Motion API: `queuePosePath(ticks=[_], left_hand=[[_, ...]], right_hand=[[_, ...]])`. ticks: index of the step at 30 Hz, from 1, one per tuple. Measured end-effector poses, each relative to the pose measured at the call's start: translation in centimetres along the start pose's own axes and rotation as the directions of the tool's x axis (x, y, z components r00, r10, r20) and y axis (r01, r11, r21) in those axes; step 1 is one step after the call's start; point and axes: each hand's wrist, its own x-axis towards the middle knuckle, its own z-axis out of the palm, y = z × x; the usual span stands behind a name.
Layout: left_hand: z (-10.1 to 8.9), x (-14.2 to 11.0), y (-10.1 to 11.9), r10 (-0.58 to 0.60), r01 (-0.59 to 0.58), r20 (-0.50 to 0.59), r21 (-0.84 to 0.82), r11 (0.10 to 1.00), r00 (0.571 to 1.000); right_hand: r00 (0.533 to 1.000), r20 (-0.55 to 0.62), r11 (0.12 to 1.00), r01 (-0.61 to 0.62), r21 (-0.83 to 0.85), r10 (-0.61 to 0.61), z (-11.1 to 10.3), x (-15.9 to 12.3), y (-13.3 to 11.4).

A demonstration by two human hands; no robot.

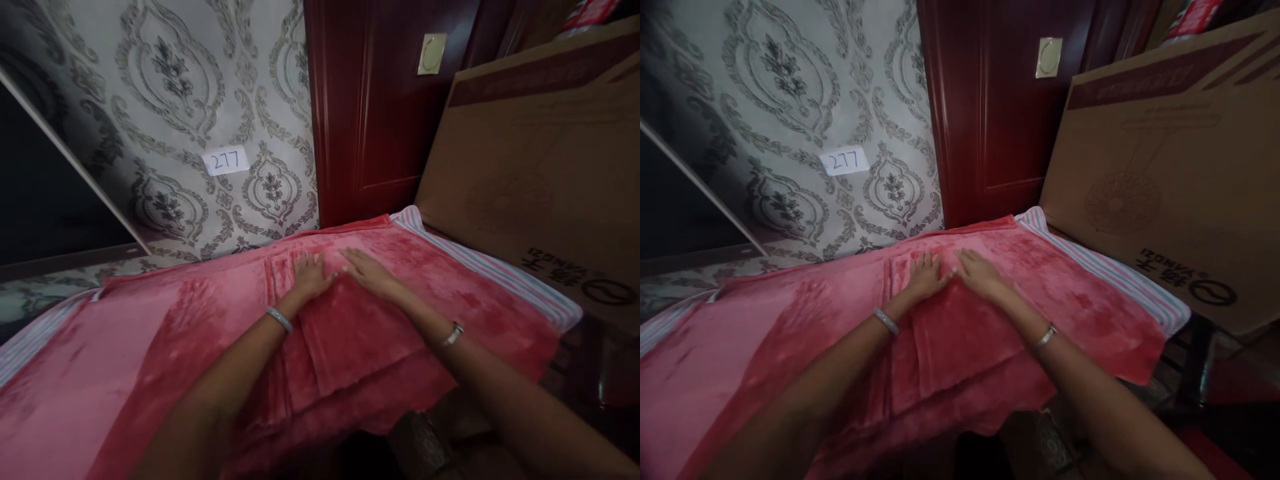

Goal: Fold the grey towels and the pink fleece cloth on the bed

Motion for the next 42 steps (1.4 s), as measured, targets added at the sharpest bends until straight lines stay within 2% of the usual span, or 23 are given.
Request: queuePosePath(ticks=[3, 7, 10, 14, 19, 23, 26, 28, 30, 32, 34, 37, 42], left_hand=[[1.5, -1.1, 0.1, 0.0, 0.0, 0.014, 0.023, 1.0, 1.0], [2.4, -1.6, -0.2, -0.009, 0.008, 0.028, 0.03, 1.0, 1.0], [2.4, -1.4, -0.3, -0.005, 0.004, 0.038, 0.022, 1.0, 0.999], [2.6, -1.1, -0.5, -0.021, 0.021, 0.019, -0.001, 1.0, 1.0], [2.8, -1.0, -0.8, -0.025, 0.025, 0.025, -0.024, 0.999, 0.999], [2.8, -1.0, -0.7, -0.019, 0.019, 0.021, -0.005, 1.0, 1.0], [2.6, -1.0, -0.7, -0.027, 0.027, 0.035, 0.014, 1.0, 0.999], [2.6, -1.0, -0.7, -0.027, 0.026, 0.051, 0.024, 0.999, 0.998], [2.6, -1.0, -0.8, -0.024, 0.023, 0.059, 0.027, 0.999, 0.998], [2.7, -0.9, -0.8, -0.023, 0.022, 0.059, 0.018, 1.0, 0.998], [2.9, -0.7, -0.9, -0.021, 0.021, 0.061, 0.007, 1.0, 0.998], [3.1, -0.6, -0.9, -0.025, 0.025, 0.063, 0.0, 1.0, 0.998], [3.2, -0.7, -1.1, -0.016, 0.017, 0.022, -0.043, 0.999, 1.0]], right_hand=[[0.987, 0.014, 0.972, -0.156, -0.176, 0.161, 2.2, 2.8, 1.9], [0.985, 0.054, 0.955, -0.143, -0.259, 0.163, 6.1, 2.5, 2.7], [0.986, 0.043, 0.956, -0.148, -0.252, 0.164, 7.4, 1.9, 3.0], [0.985, 0.055, 0.958, -0.146, -0.245, 0.164, 6.8, 2.1, 3.4], [0.963, 0.171, 0.961, -0.168, -0.22, 0.207, 5.0, 3.5, 2.6], [0.971, 0.228, 0.977, -0.031, -0.209, 0.079, 5.1, 5.6, 1.3], [0.971, 0.239, 0.976, 0.045, -0.212, 0.007, 5.8, 6.9, 2.0], [0.977, 0.207, 0.975, 0.003, -0.22, 0.044, 5.8, 7.4, 3.7], [0.972, 0.156, 0.964, -0.139, -0.226, 0.177, 5.4, 7.6, 6.3], [0.934, 0.112, 0.928, -0.314, -0.201, 0.34, 4.8, 7.6, 8.8], [0.891, 0.095, 0.889, -0.426, -0.165, 0.445, 4.5, 7.5, 10.7], [0.882, 0.069, 0.879, -0.453, -0.147, 0.466, 4.9, 7.4, 12.0], [0.901, 0.038, 0.891, -0.42, -0.171, 0.432, 5.3, 7.3, 12.1]])
